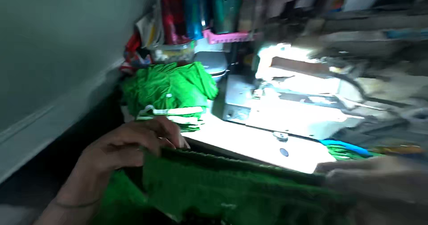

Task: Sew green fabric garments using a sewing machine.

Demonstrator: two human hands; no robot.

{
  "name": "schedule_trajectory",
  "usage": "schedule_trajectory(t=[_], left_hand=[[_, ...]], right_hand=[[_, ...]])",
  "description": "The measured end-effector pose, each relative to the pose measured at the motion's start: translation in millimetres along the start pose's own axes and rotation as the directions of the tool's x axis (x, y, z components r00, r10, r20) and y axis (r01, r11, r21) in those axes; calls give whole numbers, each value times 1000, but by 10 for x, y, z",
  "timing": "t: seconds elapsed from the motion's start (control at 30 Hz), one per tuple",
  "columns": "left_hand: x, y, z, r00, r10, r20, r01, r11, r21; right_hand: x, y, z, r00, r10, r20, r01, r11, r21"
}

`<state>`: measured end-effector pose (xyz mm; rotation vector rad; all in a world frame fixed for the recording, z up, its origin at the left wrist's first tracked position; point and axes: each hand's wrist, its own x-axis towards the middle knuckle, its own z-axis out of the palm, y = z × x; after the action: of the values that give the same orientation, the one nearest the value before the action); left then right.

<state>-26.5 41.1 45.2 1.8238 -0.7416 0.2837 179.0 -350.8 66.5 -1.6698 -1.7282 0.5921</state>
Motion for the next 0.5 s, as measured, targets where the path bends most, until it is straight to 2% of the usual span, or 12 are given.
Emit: schedule_trajectory(t=[0.07, 0.1, 0.17, 0.23, 0.3, 0.4, 0.47, 0.5], left_hand=[[-237, -62, -81, 975, -214, 56, 208, 973, 96], [-342, -66, -130, 938, -345, 20, 332, 916, 225], [-496, 87, -213, 833, -504, -226, 548, 701, 457], [-652, 427, -303, 775, -412, -479, 632, 520, 575], [-867, 919, -334, 749, -231, -621, 645, 469, 603], [-1267, 1701, -146, 738, -121, -664, 640, 438, 631], [-1544, 2057, 146, 750, -131, -649, 641, 385, 663], [-1672, 2179, 320, 747, -198, -635, 656, 379, 653]], right_hand=[[304, -156, -39, 987, -2, -160, -19, 991, -129], [529, -155, 7, 974, -29, -225, -20, 977, -213], [1014, -98, 223, 939, -97, -331, -12, 950, -312], [1425, -53, 512, 902, -199, -383, 58, 935, -350], [1711, -137, 772, 883, -260, -391, 141, 941, -307], [1926, -186, 1155, 883, -358, -303, 284, 923, -260], [1937, -133, 1416, 895, -417, -160, 382, 900, -211], [1902, -111, 1573, 907, -411, -88, 391, 902, -182]])
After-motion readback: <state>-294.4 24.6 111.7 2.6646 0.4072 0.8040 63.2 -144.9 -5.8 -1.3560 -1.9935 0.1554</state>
